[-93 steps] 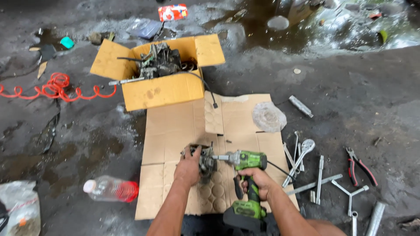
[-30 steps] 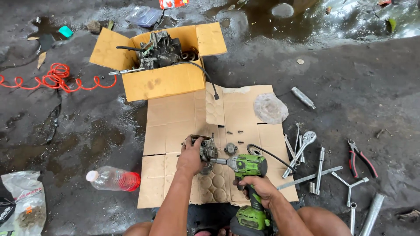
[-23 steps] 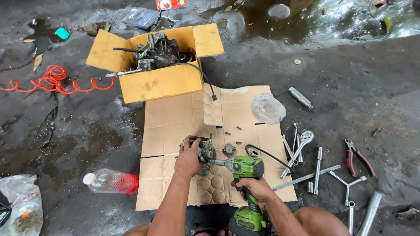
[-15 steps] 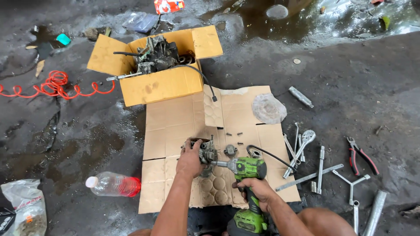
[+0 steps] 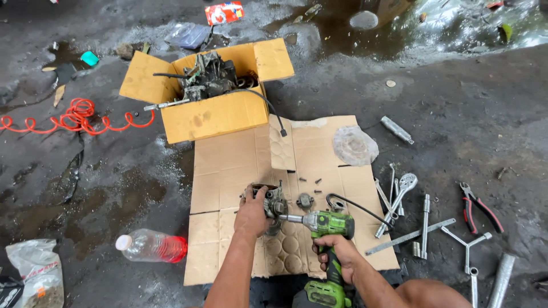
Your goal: The person disassembles a small engine cylinder head using a green cordless impact driver and various hand tools. They remove bolts and components, placing them on a piece of cardboard on the ground.
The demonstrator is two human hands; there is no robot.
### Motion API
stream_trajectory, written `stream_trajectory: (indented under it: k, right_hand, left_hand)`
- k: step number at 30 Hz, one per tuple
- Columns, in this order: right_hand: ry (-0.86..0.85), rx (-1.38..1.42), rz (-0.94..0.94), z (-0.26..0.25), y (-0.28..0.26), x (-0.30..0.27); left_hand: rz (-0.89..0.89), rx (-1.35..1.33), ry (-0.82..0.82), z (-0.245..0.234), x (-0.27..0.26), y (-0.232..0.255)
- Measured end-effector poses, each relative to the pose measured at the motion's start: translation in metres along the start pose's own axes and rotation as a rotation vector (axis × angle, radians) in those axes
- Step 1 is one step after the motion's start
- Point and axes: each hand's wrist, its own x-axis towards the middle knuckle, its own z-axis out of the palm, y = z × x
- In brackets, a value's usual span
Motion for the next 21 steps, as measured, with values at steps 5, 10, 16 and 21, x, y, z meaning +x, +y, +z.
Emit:
stream_trajectory:
  k: [5, 10, 16, 21]
  right_hand:
    - [-0.025, -0.034, -0.009, -0.025, 0.011, 0.029]
    - [-0.014, -0.035, 0.006, -0.029, -0.002, 0.019]
    - [0.039, -0.156, -0.095, -0.037, -0.013, 0.000]
    - [-0.057, -0.294, -0.141, -0.040, -0.015, -0.015]
  left_hand:
    - [0.030, -0.001, 0.032, 0.008, 0.008, -0.007]
    - [-0.012, -0.002, 0.001, -0.006, -0.003, 0.005]
    - [-0.008, -0.019, -0.028, -0.005, -0.006, 0.004]
    - [0.045, 0.003, -0.034, -0.006, -0.011, 0.002]
